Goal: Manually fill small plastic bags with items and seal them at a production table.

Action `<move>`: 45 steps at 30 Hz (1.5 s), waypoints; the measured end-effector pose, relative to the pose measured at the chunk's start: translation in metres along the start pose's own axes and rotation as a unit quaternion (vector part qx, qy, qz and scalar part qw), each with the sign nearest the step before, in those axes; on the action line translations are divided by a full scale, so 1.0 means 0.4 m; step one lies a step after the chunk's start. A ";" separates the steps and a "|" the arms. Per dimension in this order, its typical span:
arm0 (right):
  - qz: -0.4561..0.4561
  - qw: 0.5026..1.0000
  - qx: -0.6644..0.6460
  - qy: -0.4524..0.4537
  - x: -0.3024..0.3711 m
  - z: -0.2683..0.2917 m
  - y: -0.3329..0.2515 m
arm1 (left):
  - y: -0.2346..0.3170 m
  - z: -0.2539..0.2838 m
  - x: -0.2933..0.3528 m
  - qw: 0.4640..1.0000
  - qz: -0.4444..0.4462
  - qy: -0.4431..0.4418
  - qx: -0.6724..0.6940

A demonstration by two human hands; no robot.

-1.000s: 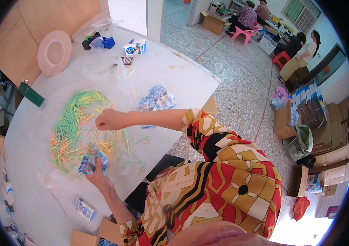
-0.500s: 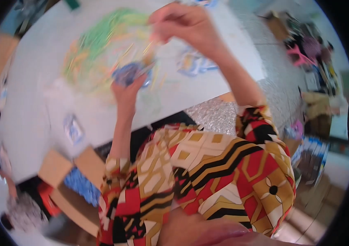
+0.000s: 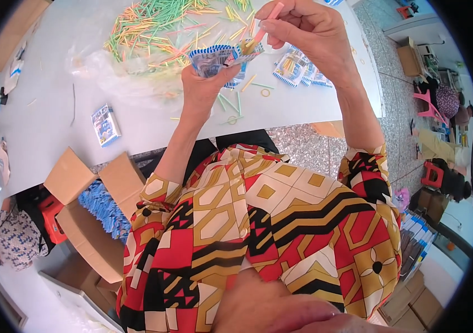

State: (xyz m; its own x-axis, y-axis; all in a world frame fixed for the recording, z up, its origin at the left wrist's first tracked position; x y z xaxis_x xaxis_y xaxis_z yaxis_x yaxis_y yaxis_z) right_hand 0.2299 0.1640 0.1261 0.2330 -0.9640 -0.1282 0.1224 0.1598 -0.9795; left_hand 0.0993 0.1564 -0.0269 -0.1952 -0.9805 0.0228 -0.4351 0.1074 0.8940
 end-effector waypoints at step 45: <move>0.000 0.977 0.118 0.179 0.158 0.269 0.379 | -0.007 0.020 0.005 0.998 0.064 0.027 0.002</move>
State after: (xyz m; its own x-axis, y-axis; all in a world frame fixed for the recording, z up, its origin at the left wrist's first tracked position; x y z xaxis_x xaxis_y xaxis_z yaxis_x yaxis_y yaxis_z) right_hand 0.3670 0.1501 -0.0139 -0.1152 -0.9698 -0.2152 0.3506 0.1630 -0.9222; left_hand 0.0931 0.1554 -0.0329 -0.2015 -0.9662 0.1609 -0.4140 0.2328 0.8800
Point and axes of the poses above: each hand's wrist, its own x-axis away from the middle knuckle, its own z-axis out of the back of the hand, y = z × x, the point moved 10 cm from there along -x, towards the middle knuckle, and after that the axes turned 3 degrees about x, right-handed, at the moved point
